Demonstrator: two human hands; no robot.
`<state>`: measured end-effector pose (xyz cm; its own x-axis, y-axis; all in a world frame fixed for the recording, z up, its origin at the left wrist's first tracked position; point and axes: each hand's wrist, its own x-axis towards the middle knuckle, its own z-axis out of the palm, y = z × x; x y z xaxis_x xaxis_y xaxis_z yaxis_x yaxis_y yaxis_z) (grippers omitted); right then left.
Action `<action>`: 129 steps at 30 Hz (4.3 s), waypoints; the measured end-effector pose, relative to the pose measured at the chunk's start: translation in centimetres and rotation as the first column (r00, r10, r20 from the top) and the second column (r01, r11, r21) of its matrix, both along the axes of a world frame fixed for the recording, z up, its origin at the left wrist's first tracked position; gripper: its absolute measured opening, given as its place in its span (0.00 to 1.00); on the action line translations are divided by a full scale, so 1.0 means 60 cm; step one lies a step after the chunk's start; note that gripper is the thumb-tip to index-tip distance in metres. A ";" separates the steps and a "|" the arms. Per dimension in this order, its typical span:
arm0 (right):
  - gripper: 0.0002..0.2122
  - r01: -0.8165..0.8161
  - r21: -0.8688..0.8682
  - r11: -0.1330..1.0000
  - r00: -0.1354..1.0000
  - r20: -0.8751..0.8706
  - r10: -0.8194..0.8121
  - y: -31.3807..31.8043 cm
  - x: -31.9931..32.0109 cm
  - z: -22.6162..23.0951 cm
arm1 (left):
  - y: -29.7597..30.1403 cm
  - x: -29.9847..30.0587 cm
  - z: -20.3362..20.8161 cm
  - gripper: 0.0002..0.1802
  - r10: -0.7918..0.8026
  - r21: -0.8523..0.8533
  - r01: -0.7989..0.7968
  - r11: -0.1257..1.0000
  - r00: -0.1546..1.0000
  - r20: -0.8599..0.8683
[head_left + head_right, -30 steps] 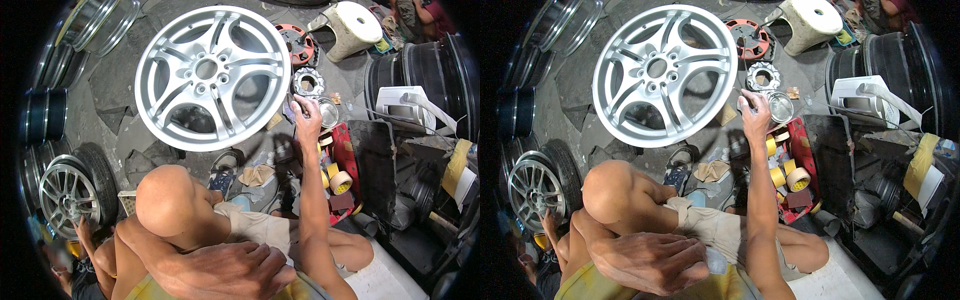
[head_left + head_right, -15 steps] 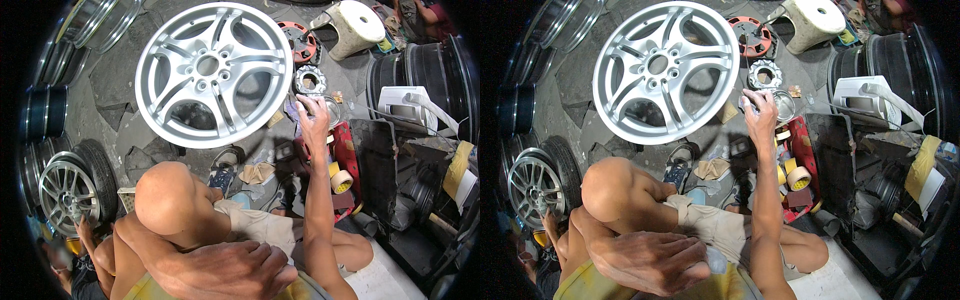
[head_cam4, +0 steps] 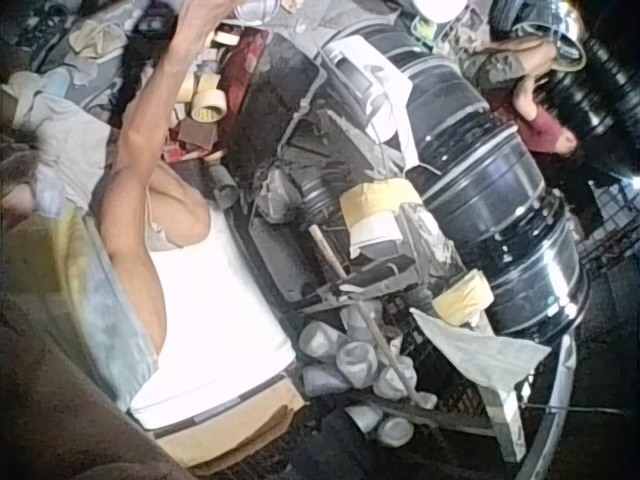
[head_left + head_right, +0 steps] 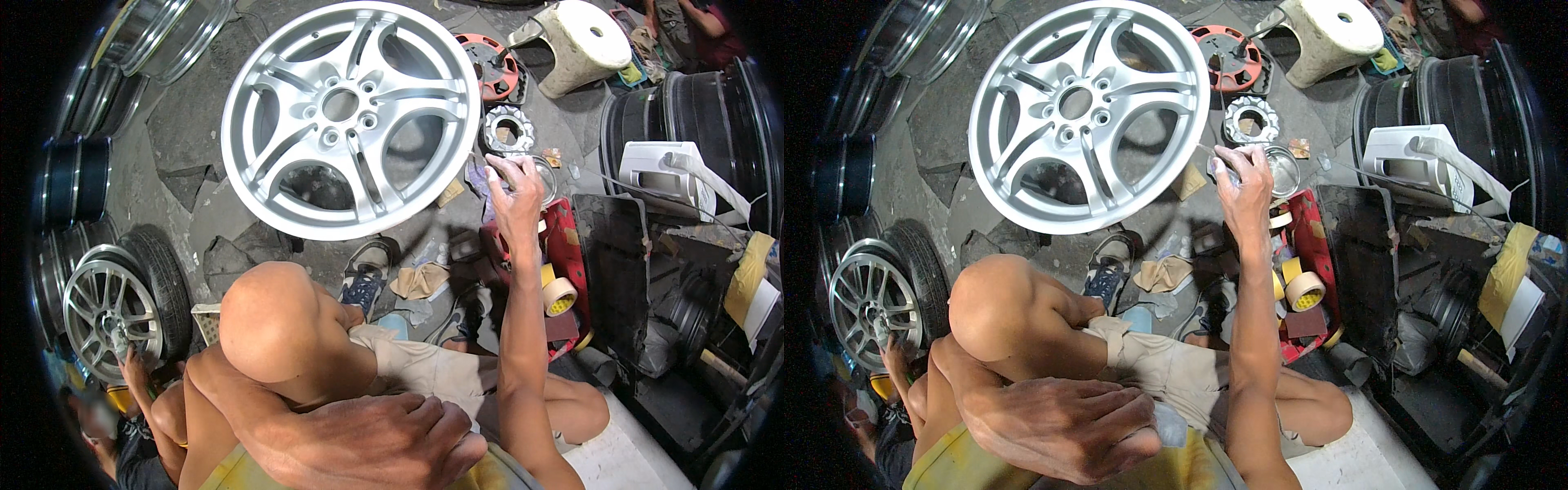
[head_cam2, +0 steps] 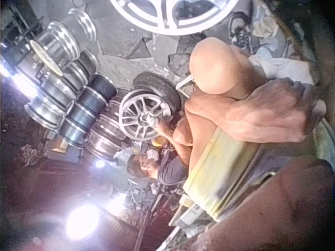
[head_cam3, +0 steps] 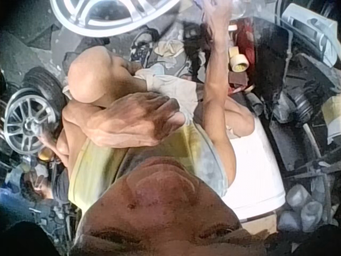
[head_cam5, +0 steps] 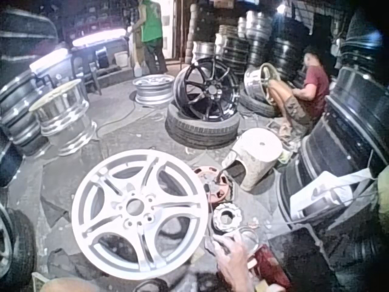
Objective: The person sits on the floor in a workshop and cleans a silver car rim. They use a small piece of cardboard to wipe the surface, then switch to a white cloth to wipe the spokes and center hub. The person also uses a spray bottle to apply liquid to the rim during the process.
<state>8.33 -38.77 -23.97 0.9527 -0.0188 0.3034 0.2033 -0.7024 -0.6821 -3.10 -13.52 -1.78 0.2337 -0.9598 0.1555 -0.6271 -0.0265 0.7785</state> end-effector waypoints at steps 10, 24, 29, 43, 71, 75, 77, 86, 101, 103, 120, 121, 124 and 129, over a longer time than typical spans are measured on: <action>0.10 -0.005 0.009 1.000 1.000 -0.014 0.005 0.004 0.001 0.009 | -0.001 0.005 0.007 0.07 0.012 0.028 -0.012 1.000 1.000 0.016; 0.09 0.252 0.624 0.740 0.925 -0.380 0.006 0.012 0.016 -0.080 | 0.011 0.022 0.054 0.07 -0.046 0.268 0.038 0.963 0.999 0.023; 0.09 0.169 0.601 0.781 0.926 -0.368 0.083 0.010 0.000 -0.095 | 0.003 0.008 0.019 0.07 0.066 0.076 -0.069 0.995 0.997 0.041; 0.11 0.009 0.362 0.932 0.949 -0.298 0.106 -0.027 0.022 -0.060 | 0.003 0.005 0.020 0.06 -0.003 0.086 -0.007 0.996 0.993 0.118; 0.08 0.134 0.486 0.864 0.784 -0.585 0.208 0.052 -0.129 -0.091 | 0.038 0.013 0.084 0.13 0.214 0.246 -0.276 0.929 0.944 0.249; 0.10 0.068 0.424 0.903 0.749 -0.620 0.235 0.072 -0.154 -0.089 | 0.079 0.031 0.124 0.14 0.340 0.313 -0.422 0.851 0.897 0.283; 0.10 0.001 0.386 0.922 0.725 -0.635 0.265 0.089 -0.171 -0.085 | 0.122 0.033 0.101 0.14 0.679 0.056 -0.700 0.712 0.707 0.196; 0.12 0.009 0.182 0.983 0.694 -0.709 0.125 0.089 -0.281 -0.119 | 0.442 0.049 -0.102 0.09 0.912 -0.138 -0.922 -0.361 -0.380 0.151; 0.13 -0.069 0.095 0.993 0.671 -0.732 0.117 0.160 -0.318 -0.086 | 0.467 -0.114 -0.687 0.16 0.992 0.725 -0.679 0.113 0.124 -0.039; 0.13 -0.059 0.097 0.993 0.673 -0.731 0.112 0.166 -0.325 -0.084 | 0.465 -0.107 -0.692 0.16 0.980 0.764 -0.615 0.195 0.155 -0.125; 0.11 0.625 0.438 0.646 0.517 -0.852 0.077 0.140 -0.291 -0.128 | 0.563 0.171 -0.484 0.16 0.870 0.242 -0.957 -0.163 -0.255 -0.422; 0.10 0.689 0.508 0.517 0.526 -0.841 0.125 0.140 -0.282 -0.131 | 0.575 0.222 -0.463 0.17 0.891 0.224 -0.962 -0.155 -0.234 -0.389; 0.11 0.731 0.601 0.323 0.571 -0.798 0.191 0.151 -0.261 -0.134 | 0.590 0.355 -0.421 0.21 0.929 0.223 -0.967 -0.122 -0.190 -0.318; 0.14 0.711 0.652 0.262 0.626 -0.757 0.185 0.185 -0.221 -0.082 | 0.548 0.486 -0.395 0.29 0.991 0.260 -0.965 0.010 0.045 0.130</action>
<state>-4.95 -27.66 -28.88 0.6801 -0.1164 -0.7238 -0.5896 0.4999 -0.6344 26.05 19.38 -25.45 0.9771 0.2005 -0.0708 0.1970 -0.7281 0.6565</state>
